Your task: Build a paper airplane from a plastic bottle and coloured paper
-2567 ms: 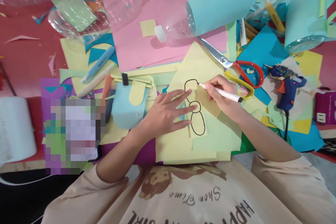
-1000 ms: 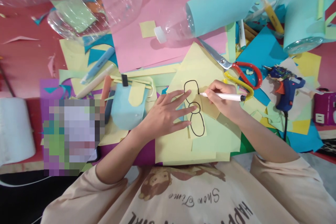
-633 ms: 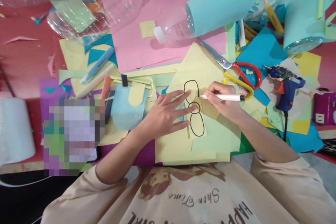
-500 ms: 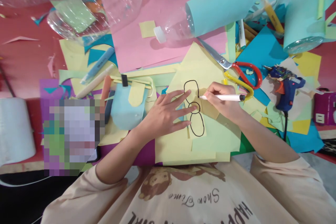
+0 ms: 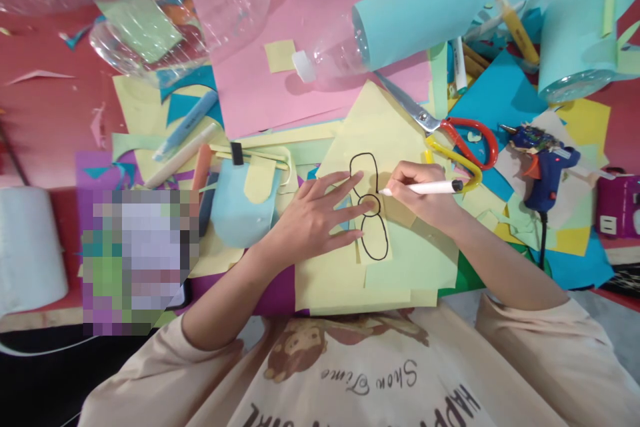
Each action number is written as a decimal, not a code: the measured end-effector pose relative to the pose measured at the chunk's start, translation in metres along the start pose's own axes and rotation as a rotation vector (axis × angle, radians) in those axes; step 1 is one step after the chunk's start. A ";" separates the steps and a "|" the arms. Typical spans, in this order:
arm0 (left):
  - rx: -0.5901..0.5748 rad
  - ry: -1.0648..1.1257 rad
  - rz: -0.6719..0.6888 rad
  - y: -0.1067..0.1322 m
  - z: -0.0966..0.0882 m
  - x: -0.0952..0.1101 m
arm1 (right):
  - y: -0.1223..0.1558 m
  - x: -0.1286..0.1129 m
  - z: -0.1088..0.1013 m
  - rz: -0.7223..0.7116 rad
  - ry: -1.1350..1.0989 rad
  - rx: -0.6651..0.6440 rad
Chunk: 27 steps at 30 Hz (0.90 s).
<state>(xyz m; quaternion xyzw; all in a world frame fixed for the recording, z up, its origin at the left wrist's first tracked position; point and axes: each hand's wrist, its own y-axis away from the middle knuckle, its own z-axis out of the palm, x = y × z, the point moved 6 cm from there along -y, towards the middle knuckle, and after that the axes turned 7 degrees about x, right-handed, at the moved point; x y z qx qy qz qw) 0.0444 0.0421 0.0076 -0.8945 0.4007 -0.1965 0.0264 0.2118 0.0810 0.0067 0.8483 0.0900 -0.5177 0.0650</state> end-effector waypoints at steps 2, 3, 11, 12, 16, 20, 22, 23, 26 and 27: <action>-0.003 0.005 -0.004 0.000 0.001 -0.001 | 0.000 -0.001 0.000 -0.014 -0.006 -0.007; -0.004 0.007 -0.006 0.001 0.001 -0.001 | 0.000 -0.002 0.001 -0.022 -0.009 -0.009; 0.024 0.020 0.005 0.001 -0.001 -0.001 | 0.000 0.001 0.002 0.023 -0.076 -0.025; 0.022 0.021 0.005 0.001 -0.001 -0.001 | -0.001 0.002 0.001 0.058 -0.112 -0.015; 0.018 0.024 0.004 0.002 0.001 -0.002 | -0.002 0.008 -0.004 0.125 -0.299 0.111; 0.067 0.021 0.029 0.001 -0.002 0.000 | 0.000 0.009 -0.004 0.057 -0.299 0.165; 0.083 0.033 0.037 0.001 -0.003 0.001 | 0.000 0.007 -0.003 -0.011 -0.197 0.175; 0.087 0.040 0.041 0.001 -0.004 0.001 | 0.000 0.005 -0.003 -0.059 -0.131 0.183; 0.103 0.053 0.061 0.001 -0.006 0.003 | 0.000 -0.003 -0.002 -0.243 0.095 0.223; 0.106 0.054 0.065 0.001 -0.006 0.003 | 0.000 -0.005 -0.002 -0.297 0.166 0.230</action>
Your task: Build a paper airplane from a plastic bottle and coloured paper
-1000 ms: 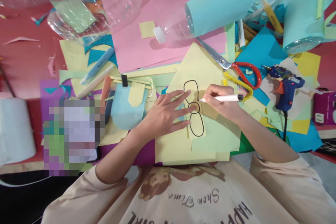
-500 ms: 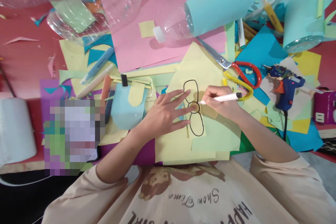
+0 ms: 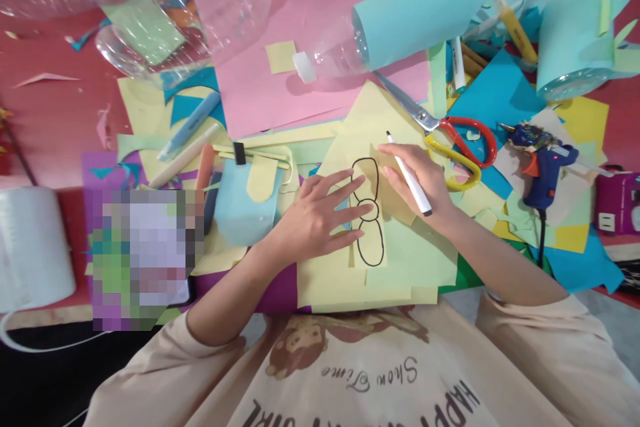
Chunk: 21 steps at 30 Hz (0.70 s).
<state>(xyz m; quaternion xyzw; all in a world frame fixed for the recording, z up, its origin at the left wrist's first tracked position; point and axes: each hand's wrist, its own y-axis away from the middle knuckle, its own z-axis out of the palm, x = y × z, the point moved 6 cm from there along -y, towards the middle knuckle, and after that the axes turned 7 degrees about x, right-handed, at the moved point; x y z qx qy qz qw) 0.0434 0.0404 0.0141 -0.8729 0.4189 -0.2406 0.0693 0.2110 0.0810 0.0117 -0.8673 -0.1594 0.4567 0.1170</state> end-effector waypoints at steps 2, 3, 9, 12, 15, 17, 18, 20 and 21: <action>-0.001 0.000 -0.005 0.000 0.000 0.000 | -0.001 -0.002 0.002 -0.077 0.089 -0.012; 0.000 -0.003 -0.008 0.000 0.001 -0.001 | -0.001 -0.002 0.004 -0.094 0.106 -0.022; -0.040 -0.017 -0.007 0.002 0.005 -0.001 | -0.001 -0.004 0.006 -0.126 0.099 -0.072; -0.048 0.006 -0.008 0.002 0.006 0.001 | 0.001 -0.007 0.009 -0.161 0.135 -0.123; 0.011 0.001 0.012 0.000 0.004 0.003 | 0.002 -0.007 0.012 -0.176 0.165 -0.168; 0.104 -0.005 0.029 -0.001 -0.002 0.004 | 0.003 -0.006 0.013 -0.180 0.168 -0.174; 0.156 0.000 0.028 -0.002 -0.005 0.003 | 0.003 -0.006 0.013 -0.182 0.166 -0.173; 0.240 0.014 0.009 -0.002 -0.011 0.002 | 0.003 -0.006 0.013 -0.186 0.159 -0.162; 0.266 0.020 -0.006 -0.003 -0.013 0.000 | 0.003 -0.006 0.013 -0.186 0.157 -0.152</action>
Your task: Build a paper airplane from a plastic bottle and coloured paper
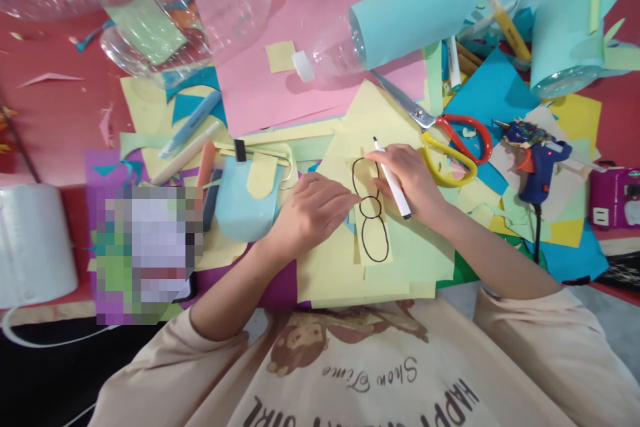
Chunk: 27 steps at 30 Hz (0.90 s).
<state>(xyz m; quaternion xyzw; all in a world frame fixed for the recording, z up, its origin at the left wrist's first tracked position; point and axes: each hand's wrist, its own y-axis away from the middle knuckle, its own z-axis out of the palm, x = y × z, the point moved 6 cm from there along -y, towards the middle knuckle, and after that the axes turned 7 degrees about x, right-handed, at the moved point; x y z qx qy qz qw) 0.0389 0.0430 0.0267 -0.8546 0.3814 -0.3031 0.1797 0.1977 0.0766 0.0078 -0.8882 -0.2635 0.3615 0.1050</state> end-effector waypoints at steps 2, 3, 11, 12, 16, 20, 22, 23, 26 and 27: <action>0.027 0.005 -0.019 -0.001 -0.003 -0.002 | -0.001 0.000 -0.001 0.005 -0.004 0.015; 0.030 0.008 -0.024 -0.001 -0.003 -0.002 | -0.001 0.001 0.000 0.011 -0.007 0.018; -0.023 0.085 -0.096 0.001 0.001 -0.005 | -0.002 -0.001 -0.002 0.000 0.064 0.014; -0.032 0.105 -0.110 0.002 0.002 -0.005 | -0.001 -0.002 -0.002 0.006 0.099 0.008; -0.042 0.152 -0.179 0.003 0.005 -0.008 | 0.001 -0.004 -0.001 0.029 0.156 -0.049; -0.044 0.164 -0.297 0.003 0.009 -0.014 | 0.000 0.000 0.002 0.079 0.053 -0.048; -0.036 0.193 -0.345 0.003 0.011 -0.016 | -0.001 0.002 0.004 0.089 -0.002 -0.060; -0.033 0.212 -0.363 0.003 0.012 -0.017 | -0.001 0.003 0.005 0.086 -0.017 -0.065; -0.025 0.249 -0.412 0.001 0.010 -0.018 | -0.003 0.000 0.003 0.054 -0.011 -0.057; -0.022 0.251 -0.427 0.000 0.007 -0.018 | -0.003 -0.001 0.002 0.040 0.007 -0.058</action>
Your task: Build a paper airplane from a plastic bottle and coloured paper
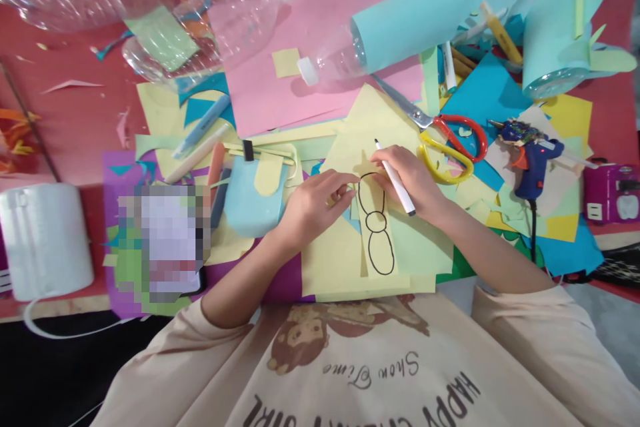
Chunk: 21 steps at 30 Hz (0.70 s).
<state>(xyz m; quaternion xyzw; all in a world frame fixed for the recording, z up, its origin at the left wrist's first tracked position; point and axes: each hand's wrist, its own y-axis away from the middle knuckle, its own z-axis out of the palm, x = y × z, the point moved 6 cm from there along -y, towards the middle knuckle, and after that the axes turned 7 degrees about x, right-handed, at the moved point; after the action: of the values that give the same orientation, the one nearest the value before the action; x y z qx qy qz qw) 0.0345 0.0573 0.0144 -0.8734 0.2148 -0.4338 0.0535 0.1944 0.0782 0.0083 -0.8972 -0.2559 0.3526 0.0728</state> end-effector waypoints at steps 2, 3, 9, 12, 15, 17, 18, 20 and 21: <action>0.009 -0.003 -0.028 -0.003 -0.006 0.005 | 0.000 -0.004 0.001 -0.016 0.043 -0.029; 0.007 -0.004 -0.041 -0.006 -0.008 0.008 | 0.000 -0.005 0.002 -0.017 0.057 -0.057; -0.018 0.096 -0.162 -0.020 -0.010 0.011 | 0.000 -0.004 0.009 0.039 0.017 -0.066; 0.006 0.145 -0.223 -0.022 -0.002 0.000 | 0.003 -0.001 0.006 0.075 -0.042 -0.036; 0.036 0.175 -0.281 -0.019 0.003 -0.010 | 0.006 0.001 0.003 0.110 -0.108 -0.053; 0.047 0.205 -0.315 -0.018 0.004 -0.013 | 0.007 0.001 0.001 0.109 -0.129 -0.055; 0.052 0.220 -0.327 -0.017 0.004 -0.014 | 0.007 0.001 -0.001 0.105 -0.141 -0.048; 0.073 0.245 -0.340 -0.018 0.003 -0.015 | 0.006 0.001 -0.004 0.106 -0.184 -0.019; 0.084 0.262 -0.348 -0.018 0.003 -0.016 | 0.005 0.001 -0.006 0.118 -0.213 -0.003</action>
<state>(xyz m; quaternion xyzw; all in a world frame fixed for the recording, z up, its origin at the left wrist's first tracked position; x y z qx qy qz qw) 0.0344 0.0795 0.0061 -0.8304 0.0479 -0.5550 -0.0142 0.2014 0.0748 0.0104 -0.8682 -0.2093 0.4494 0.0229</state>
